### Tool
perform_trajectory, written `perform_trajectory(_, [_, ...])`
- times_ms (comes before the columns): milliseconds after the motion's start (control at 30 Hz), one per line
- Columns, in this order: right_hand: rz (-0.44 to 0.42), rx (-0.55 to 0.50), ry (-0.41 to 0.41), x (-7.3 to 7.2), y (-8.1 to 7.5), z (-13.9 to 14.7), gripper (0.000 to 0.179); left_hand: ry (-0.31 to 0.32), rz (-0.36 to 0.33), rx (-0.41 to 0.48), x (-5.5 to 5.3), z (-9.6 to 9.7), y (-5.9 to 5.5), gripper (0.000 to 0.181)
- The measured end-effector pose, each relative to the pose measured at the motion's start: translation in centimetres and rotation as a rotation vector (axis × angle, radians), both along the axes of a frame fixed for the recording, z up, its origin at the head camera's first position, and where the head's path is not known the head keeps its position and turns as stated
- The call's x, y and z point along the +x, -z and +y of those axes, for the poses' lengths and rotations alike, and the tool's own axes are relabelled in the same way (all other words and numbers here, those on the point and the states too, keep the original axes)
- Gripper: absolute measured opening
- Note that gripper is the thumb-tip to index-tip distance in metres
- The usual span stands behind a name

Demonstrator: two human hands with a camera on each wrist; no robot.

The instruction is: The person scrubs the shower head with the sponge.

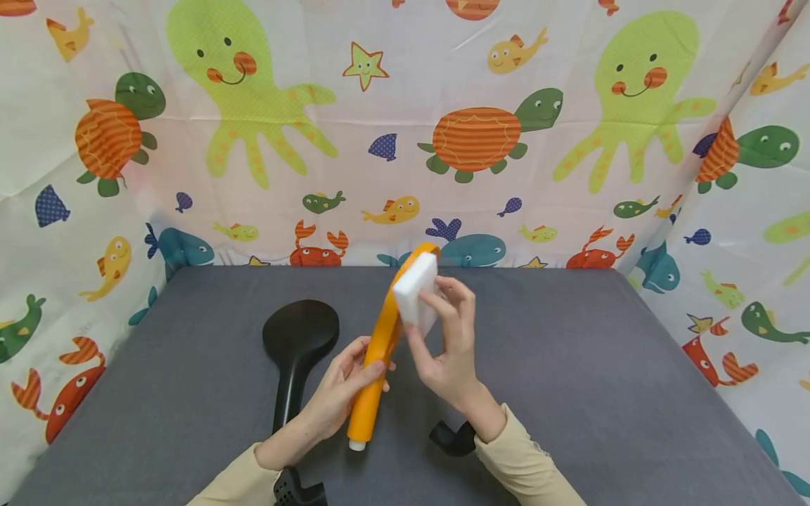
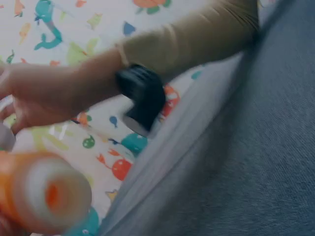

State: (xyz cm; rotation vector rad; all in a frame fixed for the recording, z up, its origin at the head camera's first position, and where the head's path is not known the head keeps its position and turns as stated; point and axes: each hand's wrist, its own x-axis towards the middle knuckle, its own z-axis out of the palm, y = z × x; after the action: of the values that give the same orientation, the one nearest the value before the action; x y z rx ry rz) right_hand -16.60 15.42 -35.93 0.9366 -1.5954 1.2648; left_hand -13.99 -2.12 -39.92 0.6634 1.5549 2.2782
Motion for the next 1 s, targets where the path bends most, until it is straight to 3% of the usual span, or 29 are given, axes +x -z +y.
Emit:
perform_trajectory(100, [0.055, 0.127, 0.032, 0.0, 1.0, -0.6, 0.035, 0.087, 0.010, 0.024, 0.0, 0.0, -0.1, 0.042])
perform_trajectory(200, [0.057, 0.204, 0.081, -0.3, 0.9, -0.5, 0.034, 0.147, 0.036, 0.026, 0.0, -0.2, -0.1, 0.043])
perform_trajectory(267, [0.025, 0.211, 0.129, -0.7, 0.4, 0.0, 0.034, 0.161, 0.045, 0.023, 0.0, -0.2, -0.2, 0.042])
perform_trajectory(433, [-0.102, 0.165, 0.338, -1.9, -0.9, 1.5, 0.043, 0.169, 0.059, 0.015, 0.0, -0.2, -0.2, 0.042])
perform_trajectory(500, [-0.129, 0.177, 0.378, -2.0, -1.1, 1.7, 0.048, 0.177, 0.063, 0.017, 0.0, -0.3, -0.3, 0.041])
perform_trajectory(567, [-0.133, 0.235, 0.357, -1.6, -0.9, 1.4, 0.044, 0.182, 0.062, 0.021, 0.0, -0.3, -0.3, 0.041])
perform_trajectory(700, [-0.098, 0.377, 0.225, -0.6, -0.1, 0.5, 0.037, 0.192, 0.069, 0.042, -0.1, -0.4, -0.4, 0.038])
perform_trajectory(800, [-0.070, 0.428, 0.178, -0.4, 0.0, 0.2, 0.037, 0.206, 0.070, 0.056, -0.2, -0.4, -0.4, 0.038])
perform_trajectory(900, [-0.079, 0.418, 0.202, -0.9, -0.5, 0.5, 0.036, 0.218, 0.075, 0.048, -0.1, -0.4, -0.4, 0.040])
perform_trajectory(1000, [-0.111, 0.362, 0.291, -1.7, -1.1, 1.0, 0.039, 0.224, 0.083, 0.024, -0.1, -0.3, -0.4, 0.041])
